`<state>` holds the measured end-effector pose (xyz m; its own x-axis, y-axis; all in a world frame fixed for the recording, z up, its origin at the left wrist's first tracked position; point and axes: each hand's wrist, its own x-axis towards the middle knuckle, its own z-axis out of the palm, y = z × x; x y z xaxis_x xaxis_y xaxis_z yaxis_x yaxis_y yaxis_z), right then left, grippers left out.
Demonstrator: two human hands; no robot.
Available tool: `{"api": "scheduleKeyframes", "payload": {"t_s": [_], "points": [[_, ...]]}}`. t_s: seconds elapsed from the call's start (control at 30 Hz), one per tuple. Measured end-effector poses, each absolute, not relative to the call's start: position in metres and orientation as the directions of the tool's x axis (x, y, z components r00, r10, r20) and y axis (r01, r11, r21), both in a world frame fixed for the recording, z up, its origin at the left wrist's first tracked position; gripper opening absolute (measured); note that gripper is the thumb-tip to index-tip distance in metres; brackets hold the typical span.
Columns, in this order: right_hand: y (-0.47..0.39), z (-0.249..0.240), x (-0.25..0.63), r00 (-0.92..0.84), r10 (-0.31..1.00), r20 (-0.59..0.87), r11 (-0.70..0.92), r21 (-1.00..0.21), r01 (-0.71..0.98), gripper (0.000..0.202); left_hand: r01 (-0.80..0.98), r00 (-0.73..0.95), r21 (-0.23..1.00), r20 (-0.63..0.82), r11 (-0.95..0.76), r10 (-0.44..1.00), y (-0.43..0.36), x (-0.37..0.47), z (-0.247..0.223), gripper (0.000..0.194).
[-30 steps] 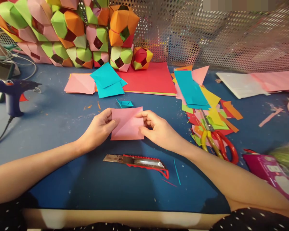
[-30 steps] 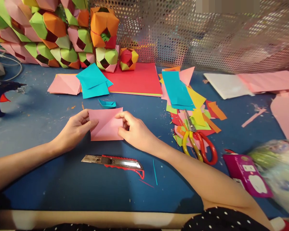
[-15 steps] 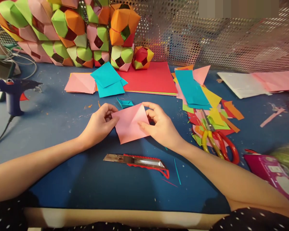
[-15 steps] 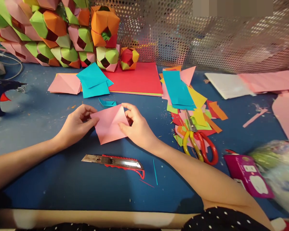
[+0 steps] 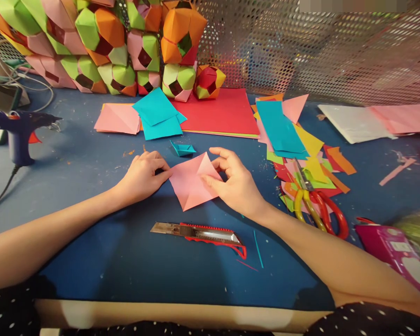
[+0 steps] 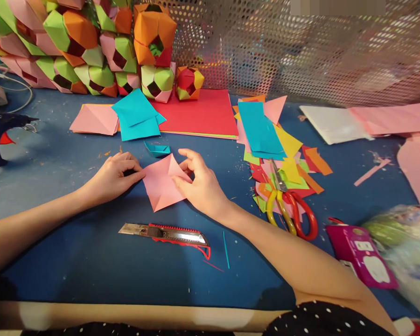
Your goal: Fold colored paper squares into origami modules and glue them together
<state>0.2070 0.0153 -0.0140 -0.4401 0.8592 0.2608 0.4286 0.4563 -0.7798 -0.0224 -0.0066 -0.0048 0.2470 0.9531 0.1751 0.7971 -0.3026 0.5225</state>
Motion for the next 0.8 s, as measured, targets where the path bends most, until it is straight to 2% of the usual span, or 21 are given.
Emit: {"api": "scheduleKeyframes", "payload": {"t_s": [0.07,0.13,0.23,0.37,0.53,0.8], "points": [[0.0158,-0.0134,0.2079,-0.529,0.764,0.369,0.621,-0.645,0.446,0.028,0.81,0.269,0.485,0.192,-0.33,0.944,-0.0048,-0.0256,-0.0069,0.02],[0.0164,-0.0135,0.2084,-0.656,0.609,0.446,0.785,-0.46,0.415,0.015,0.813,0.27,0.474,0.209,-0.339,0.94,-0.0037,-0.0275,-0.0085,0.019],[0.0171,-0.0146,0.2084,-0.768,0.431,0.474,0.901,-0.269,0.339,0.023,0.808,0.256,0.481,0.231,-0.339,0.939,-0.0035,-0.0277,-0.01,0.016],[0.0175,-0.0159,0.2083,-0.817,0.348,0.459,0.936,-0.222,0.274,0.027,0.799,0.251,0.492,0.252,-0.347,0.935,-0.0041,-0.0268,-0.0103,0.013],[0.0156,-0.0146,0.2085,-0.854,0.306,0.42,0.952,-0.155,0.265,0.027,0.8,0.253,0.492,0.241,-0.342,0.937,-0.0032,-0.0282,-0.0099,0.011],[0.0118,-0.0128,0.2074,-0.893,0.232,0.385,0.972,-0.05,0.231,0.029,0.743,0.271,0.558,0.252,-0.368,0.929,0.0006,-0.0309,-0.0098,0.016]]}}
